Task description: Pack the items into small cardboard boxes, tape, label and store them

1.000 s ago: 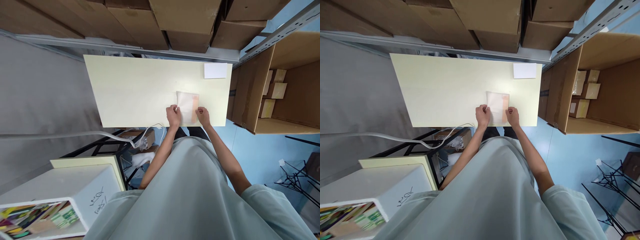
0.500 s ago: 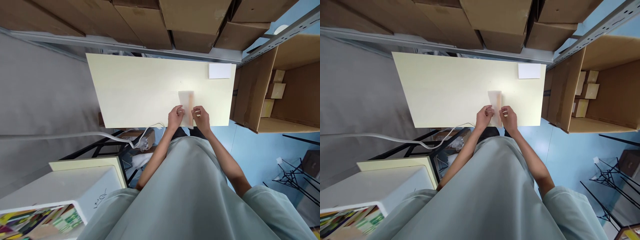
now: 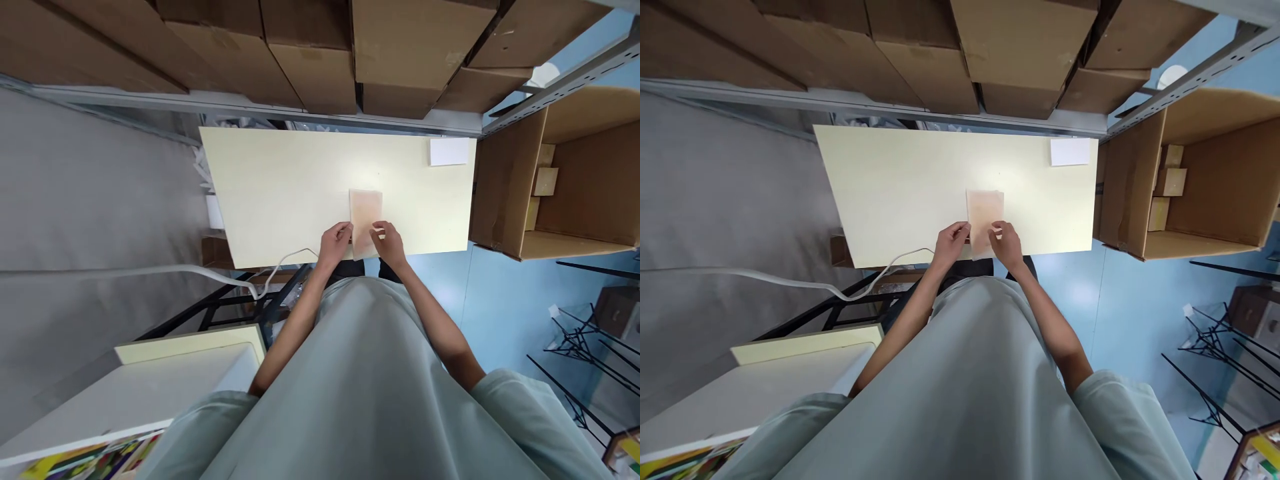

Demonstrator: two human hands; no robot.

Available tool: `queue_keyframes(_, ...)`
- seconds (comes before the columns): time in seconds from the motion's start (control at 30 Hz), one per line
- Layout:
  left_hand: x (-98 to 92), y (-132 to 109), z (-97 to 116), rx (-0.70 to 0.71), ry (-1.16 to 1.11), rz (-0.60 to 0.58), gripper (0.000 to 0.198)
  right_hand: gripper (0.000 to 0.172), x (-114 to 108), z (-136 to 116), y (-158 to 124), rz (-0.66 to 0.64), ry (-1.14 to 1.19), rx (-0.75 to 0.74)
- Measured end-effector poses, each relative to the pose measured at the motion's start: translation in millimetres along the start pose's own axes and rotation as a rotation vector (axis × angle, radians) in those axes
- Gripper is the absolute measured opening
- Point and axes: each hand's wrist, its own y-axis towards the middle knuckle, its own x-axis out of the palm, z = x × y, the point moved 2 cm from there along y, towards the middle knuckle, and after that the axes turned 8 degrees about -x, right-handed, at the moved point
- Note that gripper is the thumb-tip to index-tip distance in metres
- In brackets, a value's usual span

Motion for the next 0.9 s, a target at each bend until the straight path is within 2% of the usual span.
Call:
queue_keyframes(0.17, -22.0, 34, -27, -0.102, 0.165, 0.009, 0.013, 0.026, 15, 19, -1, 0.047, -0.095, 0.111)
queue_keyframes(0.27, -23.4, 44, -35, -0.133, 0.201, 0.043, 0.008, 0.031, 24, 21, -2, 0.06, -0.114, 0.114)
queue_keyframes(0.33, -21.5, 43, -34, -0.084, 0.258, 0.076, 0.008, 0.033, 27, 22, -2, 0.101, -0.147, 0.117)
queue_keyframes(0.43, -18.3, 39, -28, 0.027, 0.37, 0.12, 0.009, 0.033, 27, 25, 1, 0.173, -0.179, 0.148)
queue_keyframes(0.5, -17.3, 37, -23, 0.048, 0.425, 0.122, 0.011, 0.034, 26, 27, 3, 0.172, -0.177, 0.171)
queue_keyframes(0.7, -17.5, 33, -3, -0.101, 0.633, 0.106, 0.016, 0.039, 22, 16, 3, 0.003, -0.184, 0.173)
queue_keyframes(0.9, -16.2, 17, 29, -0.113, 0.675, 0.113, 0.011, 0.032, 1, -8, -2, 0.013, -0.151, 0.052)
